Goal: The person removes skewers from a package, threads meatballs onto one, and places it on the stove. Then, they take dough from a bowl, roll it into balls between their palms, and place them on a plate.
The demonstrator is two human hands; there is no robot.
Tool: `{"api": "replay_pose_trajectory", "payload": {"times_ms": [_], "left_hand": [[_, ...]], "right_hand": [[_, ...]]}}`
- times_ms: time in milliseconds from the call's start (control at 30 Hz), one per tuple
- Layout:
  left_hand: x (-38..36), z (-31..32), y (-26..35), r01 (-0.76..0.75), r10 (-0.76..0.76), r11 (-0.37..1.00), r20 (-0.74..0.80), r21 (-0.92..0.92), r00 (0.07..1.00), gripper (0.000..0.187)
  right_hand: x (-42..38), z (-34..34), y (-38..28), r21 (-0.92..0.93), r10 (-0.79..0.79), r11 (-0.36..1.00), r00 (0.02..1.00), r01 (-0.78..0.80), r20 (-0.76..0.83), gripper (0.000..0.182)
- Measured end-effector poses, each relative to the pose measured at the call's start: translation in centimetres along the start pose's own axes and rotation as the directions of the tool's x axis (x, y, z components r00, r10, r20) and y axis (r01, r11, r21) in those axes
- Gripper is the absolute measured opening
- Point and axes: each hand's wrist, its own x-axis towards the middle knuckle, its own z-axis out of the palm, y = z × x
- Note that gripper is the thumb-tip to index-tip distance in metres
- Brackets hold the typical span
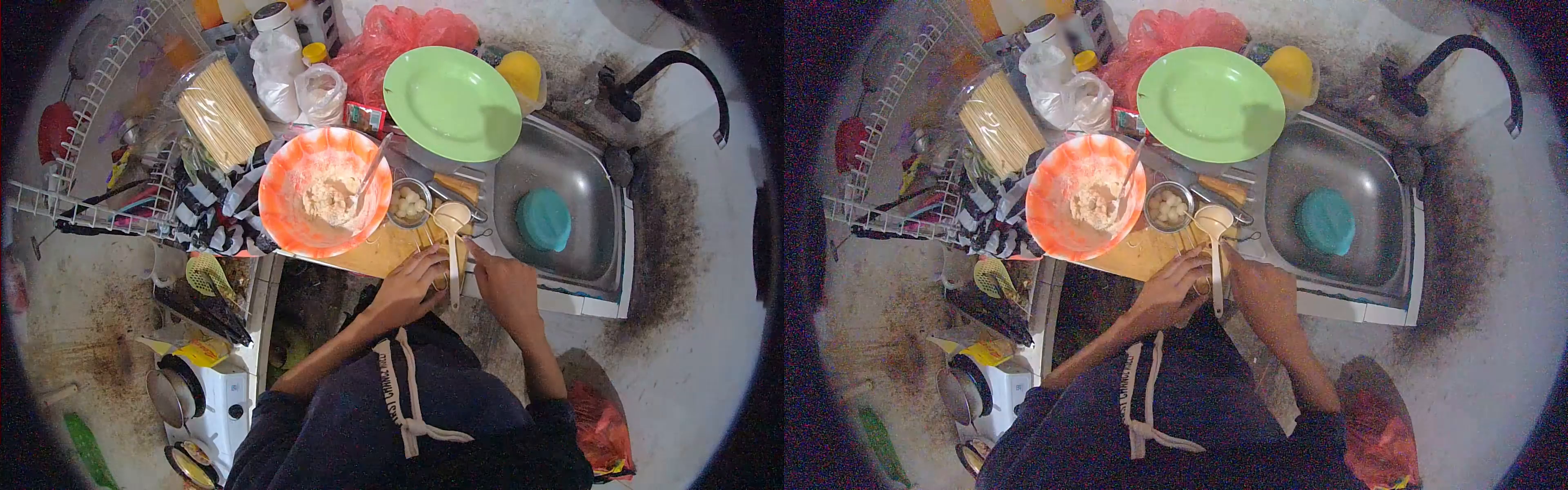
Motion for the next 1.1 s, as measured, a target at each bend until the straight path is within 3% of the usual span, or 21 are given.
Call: {"api": "replay_pose_trajectory", "payload": {"times_ms": [233, 300, 433, 733, 800, 900, 1100], "left_hand": [[0.2, -0.4, 0.1, 0.009, -0.008, 0.999, 0.025, -0.044, 1.000, 0.039], [0.2, -0.4, 0.2, 0.029, -0.028, 0.998, 0.013, -0.058, 1.000, 0.039], [0.1, -0.1, 0.1, 0.042, -0.042, 0.997, 0.006, -0.057, 0.999, 0.039], [0.1, 0.2, 0.0, 0.048, -0.049, 0.999, 0.014, 0.021, 0.999, 0.039], [0.1, 0.2, 0.2, 0.061, -0.061, 0.998, 0.024, 0.012, 0.998, 0.039], [0.2, -0.1, 0.6, 0.065, -0.066, 0.998, 0.015, 0.011, 0.998, 0.040], [0.1, 0.5, 0.1, 0.053, -0.055, 0.996, 0.020, 0.070, 0.998, 0.040]], "right_hand": [[0.4, 1.8, 0.4, 0.022, 0.002, 1.000, 0.999, -0.001, -0.034, 0.041], [0.0, 1.3, 0.5, 0.027, -0.002, 1.000, 0.999, 0.000, 0.045, 0.040], [-1.6, -0.2, 0.4, 0.006, 0.044, 0.999, 0.998, -0.044, 0.042, 0.042], [-3.0, -0.7, 1.6, 0.233, 0.107, 0.968, 0.993, -0.092, -0.054, 0.034], [-3.1, 0.2, 2.3, 0.265, 0.140, 0.953, 0.989, -0.148, 0.049, 0.040], [-3.0, 1.3, 2.4, 0.283, 0.123, 0.951, 0.992, -0.126, 0.031, 0.039], [-3.1, 0.9, 1.7, 0.169, 0.106, 0.980, 0.994, -0.106, 0.010, 0.038]]}}
